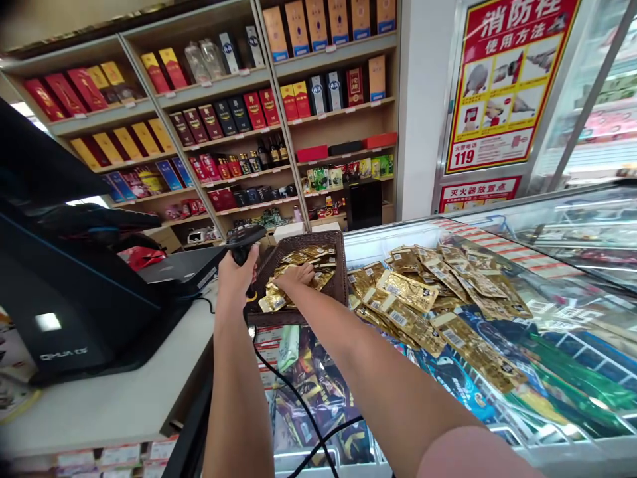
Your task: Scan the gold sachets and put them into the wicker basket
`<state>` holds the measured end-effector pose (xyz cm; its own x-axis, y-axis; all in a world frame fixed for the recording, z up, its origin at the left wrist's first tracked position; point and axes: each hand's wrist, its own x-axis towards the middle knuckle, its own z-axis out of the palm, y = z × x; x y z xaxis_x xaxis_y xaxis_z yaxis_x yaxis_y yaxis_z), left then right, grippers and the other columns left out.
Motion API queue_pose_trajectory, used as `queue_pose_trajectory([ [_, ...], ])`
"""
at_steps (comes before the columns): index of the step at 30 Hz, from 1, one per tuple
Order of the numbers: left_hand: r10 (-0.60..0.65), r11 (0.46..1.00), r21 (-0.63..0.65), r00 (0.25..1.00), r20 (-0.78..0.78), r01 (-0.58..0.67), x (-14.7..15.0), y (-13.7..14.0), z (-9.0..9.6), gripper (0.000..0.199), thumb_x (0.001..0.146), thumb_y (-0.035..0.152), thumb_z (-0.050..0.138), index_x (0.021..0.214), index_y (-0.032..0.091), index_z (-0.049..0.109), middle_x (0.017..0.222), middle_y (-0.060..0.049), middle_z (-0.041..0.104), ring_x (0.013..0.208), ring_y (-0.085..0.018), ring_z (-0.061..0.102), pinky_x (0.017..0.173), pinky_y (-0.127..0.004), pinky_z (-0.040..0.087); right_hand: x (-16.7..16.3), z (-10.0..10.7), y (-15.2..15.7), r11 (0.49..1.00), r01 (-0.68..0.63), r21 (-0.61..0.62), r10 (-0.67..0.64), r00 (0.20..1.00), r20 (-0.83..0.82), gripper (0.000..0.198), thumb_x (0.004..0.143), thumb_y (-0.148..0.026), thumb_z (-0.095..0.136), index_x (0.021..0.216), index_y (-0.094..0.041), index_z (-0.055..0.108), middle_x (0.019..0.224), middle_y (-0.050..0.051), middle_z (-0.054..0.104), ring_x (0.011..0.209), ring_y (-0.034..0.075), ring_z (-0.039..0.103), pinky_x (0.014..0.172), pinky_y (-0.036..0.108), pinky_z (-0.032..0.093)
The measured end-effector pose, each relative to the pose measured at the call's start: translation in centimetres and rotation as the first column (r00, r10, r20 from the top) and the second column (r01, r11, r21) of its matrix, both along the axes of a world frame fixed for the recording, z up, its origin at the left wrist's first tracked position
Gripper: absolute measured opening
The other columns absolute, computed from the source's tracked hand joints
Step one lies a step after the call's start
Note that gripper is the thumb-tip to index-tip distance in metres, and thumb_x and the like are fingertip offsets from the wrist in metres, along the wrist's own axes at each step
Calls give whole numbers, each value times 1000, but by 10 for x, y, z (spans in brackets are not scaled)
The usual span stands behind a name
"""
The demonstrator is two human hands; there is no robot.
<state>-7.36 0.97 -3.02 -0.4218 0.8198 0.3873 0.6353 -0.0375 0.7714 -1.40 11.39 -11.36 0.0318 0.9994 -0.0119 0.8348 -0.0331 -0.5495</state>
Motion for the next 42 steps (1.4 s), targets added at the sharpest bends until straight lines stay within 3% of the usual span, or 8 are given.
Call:
queue_pose_trajectory([
  [4, 59, 996, 71, 998, 0, -59, 3, 1, -1, 46, 81, 59, 59, 106, 20, 62, 87, -9, 71, 82, -24, 67, 66, -30, 48, -11, -6, 7, 998, 61, -33, -66, 979, -195, 39, 75, -30, 74, 108, -10, 71, 132, 28, 54, 126, 41, 48, 97, 50, 42],
  [7, 57, 993, 101, 997, 41, -61, 6, 1, 0, 40, 79, 56, 63, 97, 21, 63, 81, -8, 70, 78, -24, 66, 64, -29, 47, 2, -1, 9, 998, 43, 35, -31, 952, -304, 38, 82, -23, 63, 117, -10, 66, 114, 20, 67, 106, 32, 63, 82, 37, 49],
  [13, -139, 989, -19, 979, 151, 143, 20, -10, 10, 33, 77, 54, 66, 76, 23, 55, 56, 0, 55, 52, -17, 53, 50, -26, 39, 89, 22, 11, 956, 98, 275, 51, 870, -490, 30, 88, -33, 54, 110, -20, 68, 108, 6, 72, 95, 21, 66, 78, 27, 48],
  [16, -250, 955, -117, 952, 177, 273, 30, -17, 17, 40, 76, 57, 66, 68, 23, 47, 51, 3, 49, 45, -13, 45, 47, -26, 35, 140, 25, 7, 906, 197, 374, 96, 766, -636, 31, 86, -38, 53, 104, -19, 71, 101, 5, 73, 89, 20, 66, 75, 27, 49],
  [22, -373, 908, -142, 915, 150, 394, 48, -19, 20, 47, 71, 65, 68, 69, 23, 49, 54, 3, 50, 48, -13, 44, 47, -24, 33, 203, 28, -1, 860, 329, 390, 73, 677, -732, 36, 81, -44, 55, 101, -19, 71, 92, 5, 73, 80, 20, 64, 68, 28, 49],
  [26, -430, 875, -170, 889, 159, 453, 58, -17, 20, 46, 72, 64, 68, 69, 22, 48, 54, 4, 48, 49, -12, 44, 48, -24, 34, 209, 35, -2, 863, 329, 384, 69, 677, -733, 34, 79, -44, 57, 98, -19, 72, 90, 5, 72, 79, 20, 64, 66, 27, 49],
  [36, -434, 870, -196, 891, 136, 453, 64, -16, 21, 45, 71, 63, 68, 69, 22, 49, 54, 3, 50, 49, -13, 45, 49, -24, 34, 204, 36, -1, 878, 265, 398, 95, 719, -689, 31, 82, -42, 57, 99, -21, 71, 91, 4, 72, 82, 21, 65, 68, 29, 49],
  [42, -360, 915, -140, 922, 140, 378, 65, -12, 22, 50, 63, 66, 72, 68, 22, 50, 54, 4, 51, 47, -12, 44, 47, -24, 32, 230, 47, 1, 884, 260, 390, -52, 881, -470, 22, 89, -30, 56, 102, -19, 70, 104, 9, 73, 99, 24, 65, 86, 32, 47],
])
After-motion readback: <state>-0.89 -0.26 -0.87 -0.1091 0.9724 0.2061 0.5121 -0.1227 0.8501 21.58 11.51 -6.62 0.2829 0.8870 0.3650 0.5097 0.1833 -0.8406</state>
